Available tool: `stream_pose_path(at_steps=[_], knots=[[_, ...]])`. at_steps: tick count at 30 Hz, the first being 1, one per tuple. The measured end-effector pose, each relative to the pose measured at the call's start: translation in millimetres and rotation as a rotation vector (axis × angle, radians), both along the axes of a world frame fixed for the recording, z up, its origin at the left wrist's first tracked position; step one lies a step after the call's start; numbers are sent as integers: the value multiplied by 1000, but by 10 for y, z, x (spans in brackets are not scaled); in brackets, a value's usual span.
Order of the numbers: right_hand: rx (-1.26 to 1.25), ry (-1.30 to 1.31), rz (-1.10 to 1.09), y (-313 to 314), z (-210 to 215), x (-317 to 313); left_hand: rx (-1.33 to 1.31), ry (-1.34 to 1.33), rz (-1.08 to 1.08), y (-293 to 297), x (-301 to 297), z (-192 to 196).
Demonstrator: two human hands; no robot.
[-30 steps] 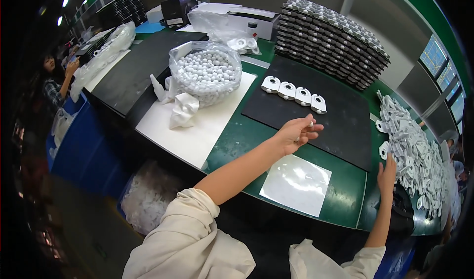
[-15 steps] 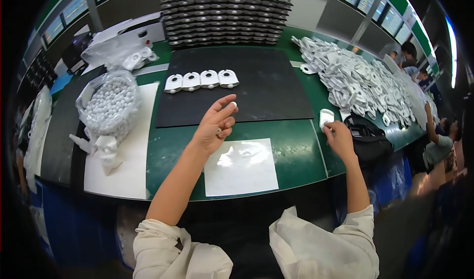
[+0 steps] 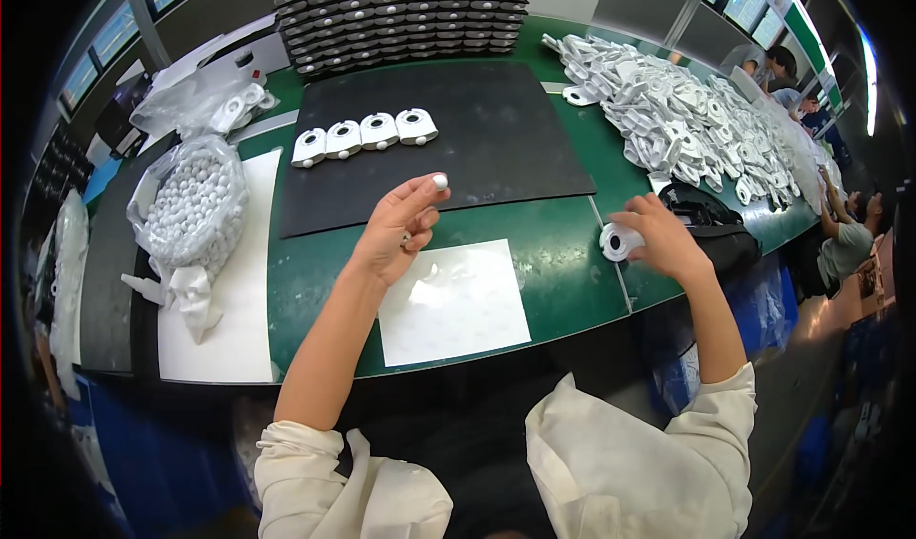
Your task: Assembling small plastic components by inserting internal parts into housings on a factory assembly line.
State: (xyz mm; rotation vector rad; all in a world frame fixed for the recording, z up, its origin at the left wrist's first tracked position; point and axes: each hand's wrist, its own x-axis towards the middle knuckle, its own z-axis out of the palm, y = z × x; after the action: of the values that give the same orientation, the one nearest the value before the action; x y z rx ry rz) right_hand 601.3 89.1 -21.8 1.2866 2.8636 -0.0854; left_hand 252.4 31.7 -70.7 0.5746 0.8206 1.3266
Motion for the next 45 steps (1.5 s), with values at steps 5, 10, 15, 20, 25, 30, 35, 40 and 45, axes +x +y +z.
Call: stream_pose_path(at_steps=[5, 10, 15, 20, 25, 30, 35, 40, 45], knots=[[72, 64, 3, -89, 116, -232, 71, -6, -24, -2, -19, -44], [-58, 357, 40, -355, 8, -732, 76, -1, -27, 6, -32, -62], [-762, 1239, -112, -602, -549, -1251, 85, -24, -28, 6, -24, -28], [-736, 1223, -130, -630, -811, -1476, 75, -62, -13, 20, -45, -79], [-630, 1102, -129, -644, -821, -1486, 68, -52, -5, 17, -25, -75], [-479, 1021, -90, -667, -793, -1498, 60, -30, -8, 9, -21, -52], [-514, 1104, -94, -656, -853, -1478, 67, -27, -22, 18, -23, -63], [-308, 946, -4, -689, -821, -1508, 90, -23, -31, 17, -27, -75], [-373, 979, -3, -713, -803, -1521, 95, -5, -54, 12, -24, -86]])
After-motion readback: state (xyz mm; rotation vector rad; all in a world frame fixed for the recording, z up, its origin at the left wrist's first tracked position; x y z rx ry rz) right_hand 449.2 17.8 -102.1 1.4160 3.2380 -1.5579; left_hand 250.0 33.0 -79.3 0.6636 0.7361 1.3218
